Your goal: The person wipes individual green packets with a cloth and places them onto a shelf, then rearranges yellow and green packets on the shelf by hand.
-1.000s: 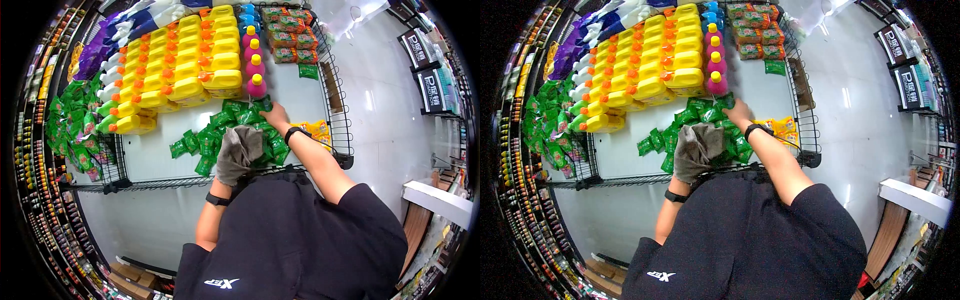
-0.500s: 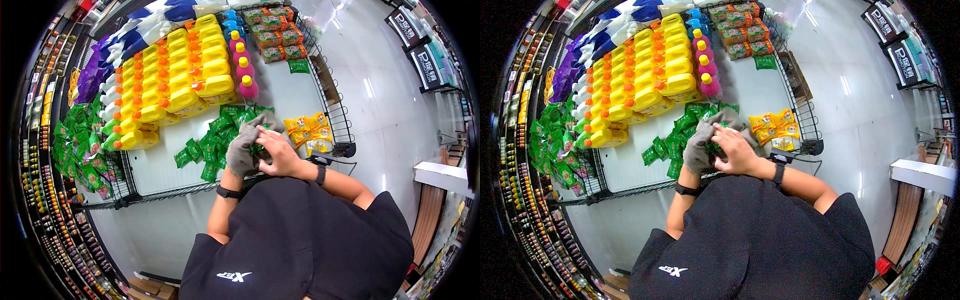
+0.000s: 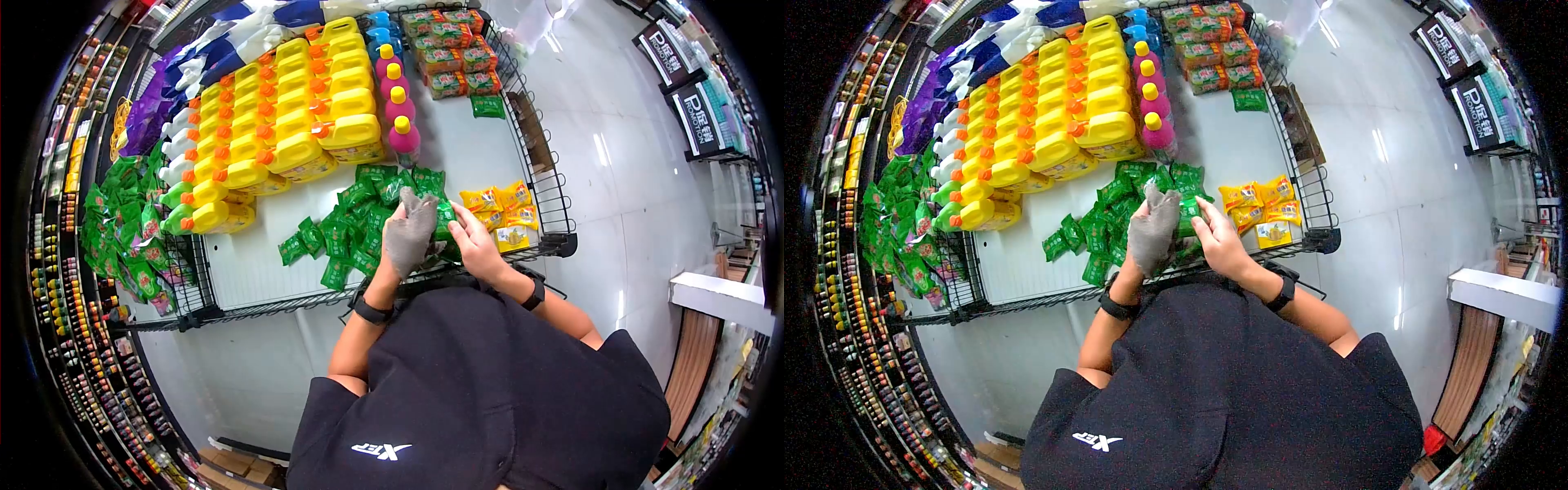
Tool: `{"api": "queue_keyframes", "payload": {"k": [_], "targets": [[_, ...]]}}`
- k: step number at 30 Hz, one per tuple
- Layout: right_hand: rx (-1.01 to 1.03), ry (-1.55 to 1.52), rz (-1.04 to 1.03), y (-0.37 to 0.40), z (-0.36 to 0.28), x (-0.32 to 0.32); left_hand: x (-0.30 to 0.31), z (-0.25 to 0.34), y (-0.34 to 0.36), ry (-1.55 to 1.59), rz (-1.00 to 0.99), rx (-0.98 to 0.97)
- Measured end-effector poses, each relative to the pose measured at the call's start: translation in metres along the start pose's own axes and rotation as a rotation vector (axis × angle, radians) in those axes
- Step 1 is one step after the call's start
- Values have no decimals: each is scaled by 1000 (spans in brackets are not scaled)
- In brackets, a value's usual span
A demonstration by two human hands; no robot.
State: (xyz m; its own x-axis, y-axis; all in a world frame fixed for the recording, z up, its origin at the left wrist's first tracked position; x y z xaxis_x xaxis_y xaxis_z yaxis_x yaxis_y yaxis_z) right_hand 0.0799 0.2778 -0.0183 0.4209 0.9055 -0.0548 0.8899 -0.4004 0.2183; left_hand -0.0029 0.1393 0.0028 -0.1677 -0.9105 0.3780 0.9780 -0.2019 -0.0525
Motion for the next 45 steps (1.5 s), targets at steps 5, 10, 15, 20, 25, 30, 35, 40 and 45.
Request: {"api": "queue_keyframes", "payload": {"k": [5,10,15,20,25,30,35,40,45], "targets": [[345,369,-177,23,-46,-18,-6,-2,5,-48,236,-123],[287,417,-311,19,-39,-25,-4,-25,-2,-2,5,-77],[-243,38,-269,-17,21,-30,18,-53,3,-419,130,-625],[-296,26,-120,-68,80,-69,90,-144,-4,-498,311,-255],[-104,322,-173,-129,106,-117,149,-109,-14,-321,199,-868],[321,826,-88,-142,121,-124,133,-75,-5,1214,-52,448],[548,915,30,-146,144,-70,92,-103,-8,802,390,360],[555,1136,318,-188,127,32,56,-16,-29,-404,271,-500],[126,1415,289,-280,99,113,25,-29,-40,-491,-96,-292]]}}
Point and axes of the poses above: each hand's wrist, its own y-axis away from the middle knuckle, its own x-axis out of the back of the hand, z = x × y, the point moved 3 cm from there along -y, towards the middle knuckle, and after that the axes turned 15 degrees about z, right-handed, at the moved point
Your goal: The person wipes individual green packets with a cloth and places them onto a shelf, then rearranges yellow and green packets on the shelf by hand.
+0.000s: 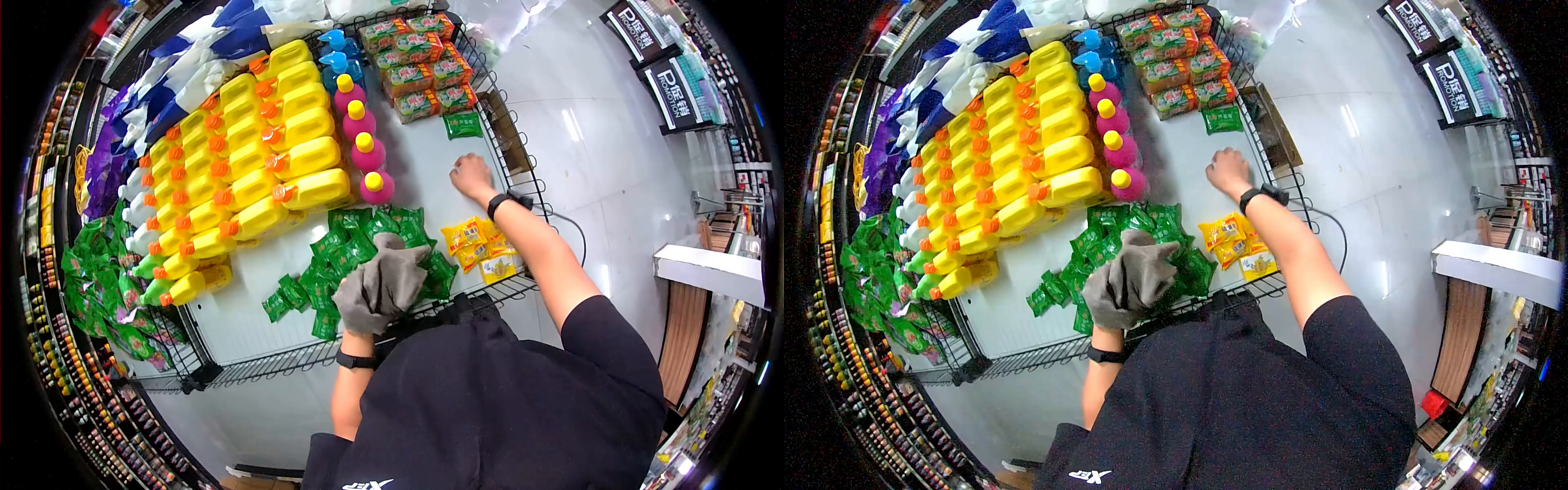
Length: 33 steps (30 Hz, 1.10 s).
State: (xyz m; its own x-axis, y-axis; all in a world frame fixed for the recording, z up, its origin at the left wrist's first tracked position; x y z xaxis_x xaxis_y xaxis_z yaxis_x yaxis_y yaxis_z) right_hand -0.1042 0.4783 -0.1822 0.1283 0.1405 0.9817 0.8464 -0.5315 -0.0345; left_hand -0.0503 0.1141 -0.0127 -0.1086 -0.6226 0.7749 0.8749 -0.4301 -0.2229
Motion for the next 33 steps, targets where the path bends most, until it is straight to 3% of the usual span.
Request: {"api": "queue_keyframes", "payload": {"k": [5,8,9,10,11,12,15,16,19,20,23,27,29,33], "targets": [[120,37,156,-62,5,9,-5,-2,-11,129,-65,-44],[55,153,-74,-63,-9,11,0,4,-7,117,-70,-70],[134,236,-100,-58,-14,9,5,7,-3,83,-55,-96],[205,281,-132,-48,-18,8,25,24,-13,372,-106,93],[275,327,-159,-42,-21,7,29,25,-10,439,-82,169],[293,308,-31,-43,-14,-12,33,25,-6,455,-54,200],[210,180,-63,-46,-22,-8,54,31,3,413,7,226],[285,210,-9,-40,-21,-6,63,34,4,392,5,211],[505,311,189,-35,-16,1,87,58,0,289,-10,86],[563,144,229,-39,0,-37,95,68,-5,244,-23,13],[416,174,-59,-20,-11,-33,119,98,-21,125,-57,-191],[558,260,70,27,-10,-30,153,130,-37,14,-100,-413],[611,162,-15,46,-5,-20,168,145,-35,-33,-104,-492],[629,339,176,83,7,-5,194,170,-26,-102,-102,-614]]}}
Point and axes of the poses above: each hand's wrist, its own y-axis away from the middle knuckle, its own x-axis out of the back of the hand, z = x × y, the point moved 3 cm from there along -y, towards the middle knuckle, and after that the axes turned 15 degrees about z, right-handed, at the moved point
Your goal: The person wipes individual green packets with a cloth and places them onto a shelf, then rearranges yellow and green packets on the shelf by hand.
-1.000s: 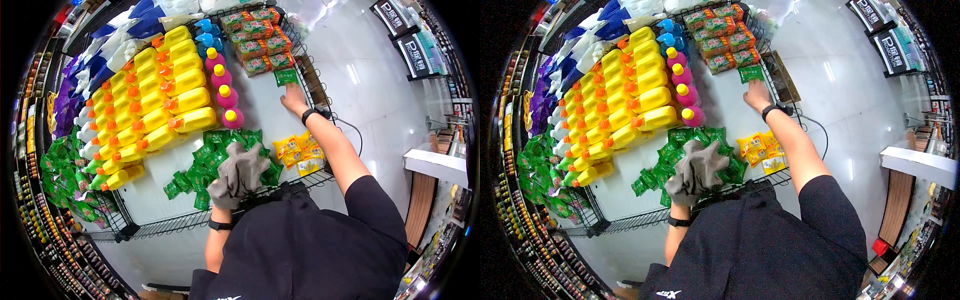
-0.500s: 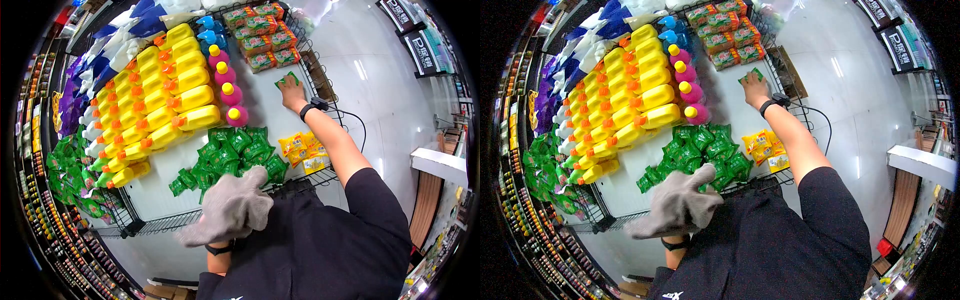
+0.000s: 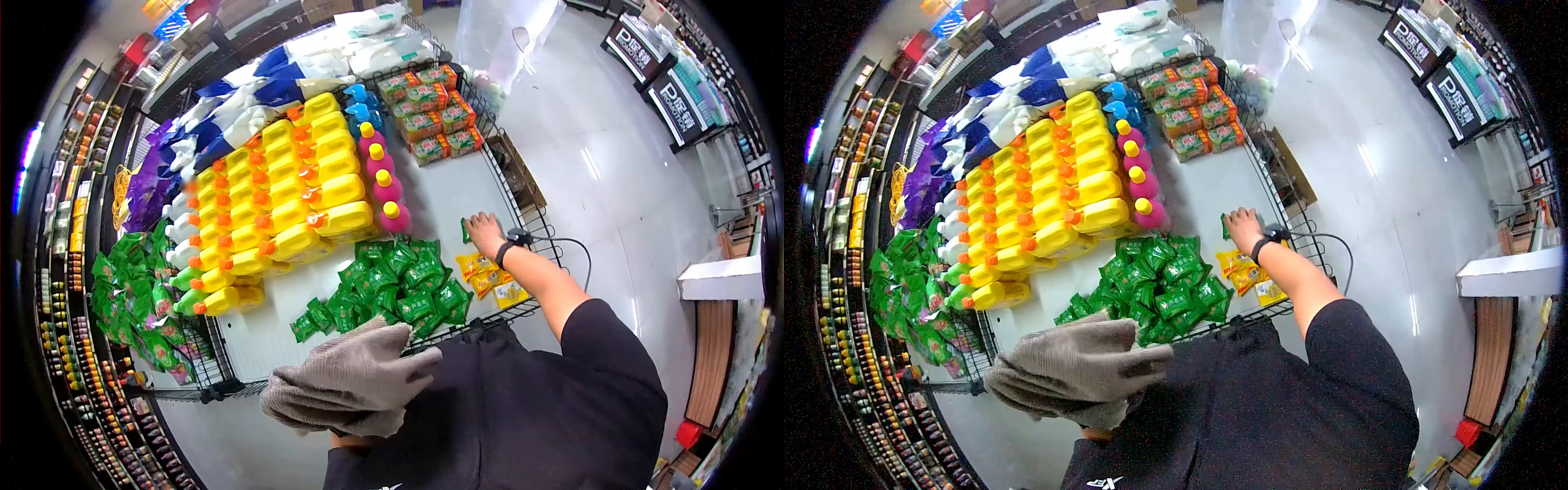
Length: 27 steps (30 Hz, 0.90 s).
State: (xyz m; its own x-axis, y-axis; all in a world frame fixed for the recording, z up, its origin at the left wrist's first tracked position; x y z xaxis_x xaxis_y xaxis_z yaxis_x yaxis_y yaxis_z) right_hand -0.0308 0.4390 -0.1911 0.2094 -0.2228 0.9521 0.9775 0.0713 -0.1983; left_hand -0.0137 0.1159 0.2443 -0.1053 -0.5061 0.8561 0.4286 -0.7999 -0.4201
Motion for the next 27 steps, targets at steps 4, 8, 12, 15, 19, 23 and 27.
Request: {"api": "queue_keyframes", "payload": {"k": [4,8,12,15,19,23,27], "targets": [[-275,-206,-195,12,-3,10,15,9,7,32,6,72],[-702,-731,-64,29,-25,33,32,14,31,21,158,30],[-850,-1003,77,54,-53,67,49,-6,50,37,431,30],[-828,-1019,146,68,-68,87,48,-23,65,119,748,71],[-817,-1266,215,72,-74,101,22,-40,62,297,1193,203],[-795,-1459,280,51,-63,195,-13,-32,53,337,1244,629],[-631,-1464,436,36,-57,268,-41,-37,62,769,1217,686]]}}
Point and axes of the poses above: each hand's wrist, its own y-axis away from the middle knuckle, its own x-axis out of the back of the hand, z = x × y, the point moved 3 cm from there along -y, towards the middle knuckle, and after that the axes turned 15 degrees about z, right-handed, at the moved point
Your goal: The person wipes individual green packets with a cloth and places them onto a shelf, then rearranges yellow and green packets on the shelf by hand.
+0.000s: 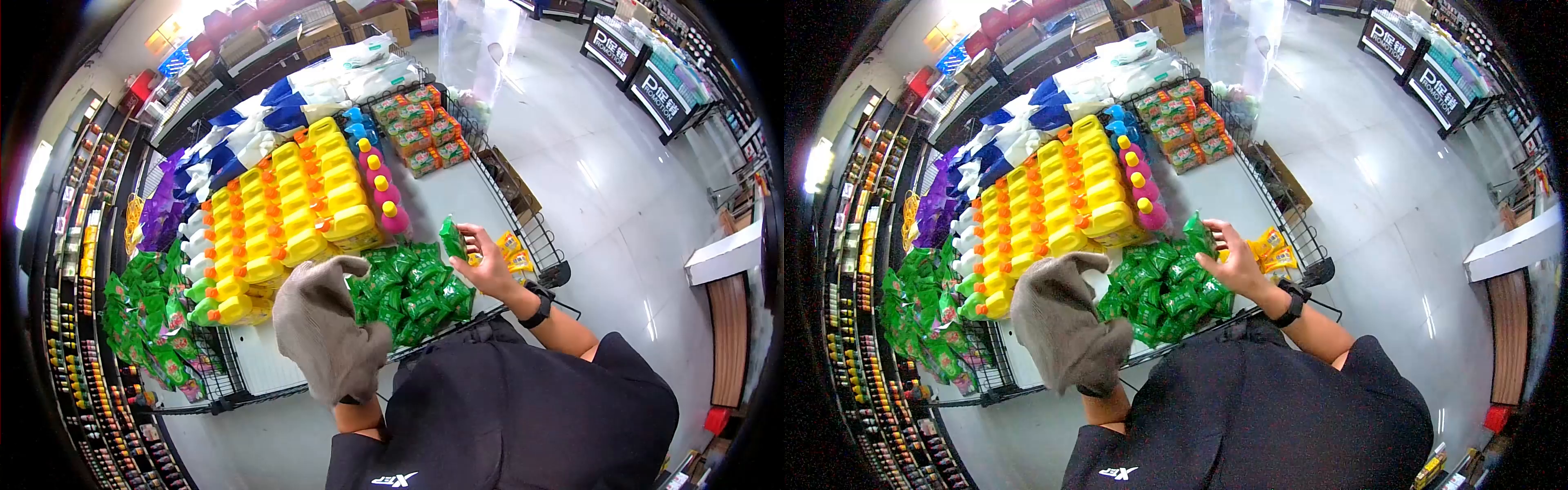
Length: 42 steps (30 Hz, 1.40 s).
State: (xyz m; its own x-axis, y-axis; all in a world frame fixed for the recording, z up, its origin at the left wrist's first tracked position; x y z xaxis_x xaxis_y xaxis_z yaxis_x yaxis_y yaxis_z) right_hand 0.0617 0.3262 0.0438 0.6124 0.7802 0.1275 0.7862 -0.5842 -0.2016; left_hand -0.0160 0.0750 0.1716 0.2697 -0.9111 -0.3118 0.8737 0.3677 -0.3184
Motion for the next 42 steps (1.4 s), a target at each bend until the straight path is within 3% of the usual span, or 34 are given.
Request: {"api": "queue_keyframes", "payload": {"k": [4,7,9,10,11,13,15,17,18,19,21,22,23,25,27,29,30,33,34,38,41,42], "targets": [[505,19,44,7,-79,-14,3,-31,24,308,-46,400],[804,169,-187,19,-94,-42,11,-63,57,519,-43,749],[804,335,-329,34,-107,-65,18,-85,75,651,-82,908],[767,384,-344,41,-94,-70,26,-99,74,914,-341,936],[794,474,-303,42,-88,-72,13,-75,64,475,-315,852],[843,655,-224,42,-79,-72,8,-83,59,470,-355,960],[785,628,-267,36,-70,-69,7,-79,63,498,-332,1164],[654,538,-297,35,-64,-68,9,-94,71,319,-341,918],[504,502,-347,34,-59,-68,13,-103,80,375,-156,1078],[412,474,-354,35,-53,-66,21,-113,78,246,-249,978],[270,448,-385,38,-37,-61,39,-127,76,-242,-340,534],[249,531,-527,40,-29,-62,38,-120,71,-494,-507,-167],[218,481,-658,47,-20,-62,43,-126,75,-424,-492,-55],[-50,346,-772,64,-13,-59,50,-131,83,-281,-457,161],[6,253,-831,77,-13,-61,53,-128,81,-465,-496,37],[-428,-12,-873,87,8,-66,60,-138,81,-607,-512,-115],[-394,-22,-781,92,20,-67,60,-135,81,-562,-472,-174],[-303,273,-799,76,-11,-67,70,-165,93,-499,-350,19],[-110,321,-712,73,-16,-67,66,-163,96,-513,-319,87],[194,595,-659,71,-4,-66,45,-139,98,-523,-276,254],[42,653,-753,74,-5,-69,46,-141,91,-586,-328,264],[77,543,-693,78,0,-68,46,-142,88,-610,-338,260]]}}
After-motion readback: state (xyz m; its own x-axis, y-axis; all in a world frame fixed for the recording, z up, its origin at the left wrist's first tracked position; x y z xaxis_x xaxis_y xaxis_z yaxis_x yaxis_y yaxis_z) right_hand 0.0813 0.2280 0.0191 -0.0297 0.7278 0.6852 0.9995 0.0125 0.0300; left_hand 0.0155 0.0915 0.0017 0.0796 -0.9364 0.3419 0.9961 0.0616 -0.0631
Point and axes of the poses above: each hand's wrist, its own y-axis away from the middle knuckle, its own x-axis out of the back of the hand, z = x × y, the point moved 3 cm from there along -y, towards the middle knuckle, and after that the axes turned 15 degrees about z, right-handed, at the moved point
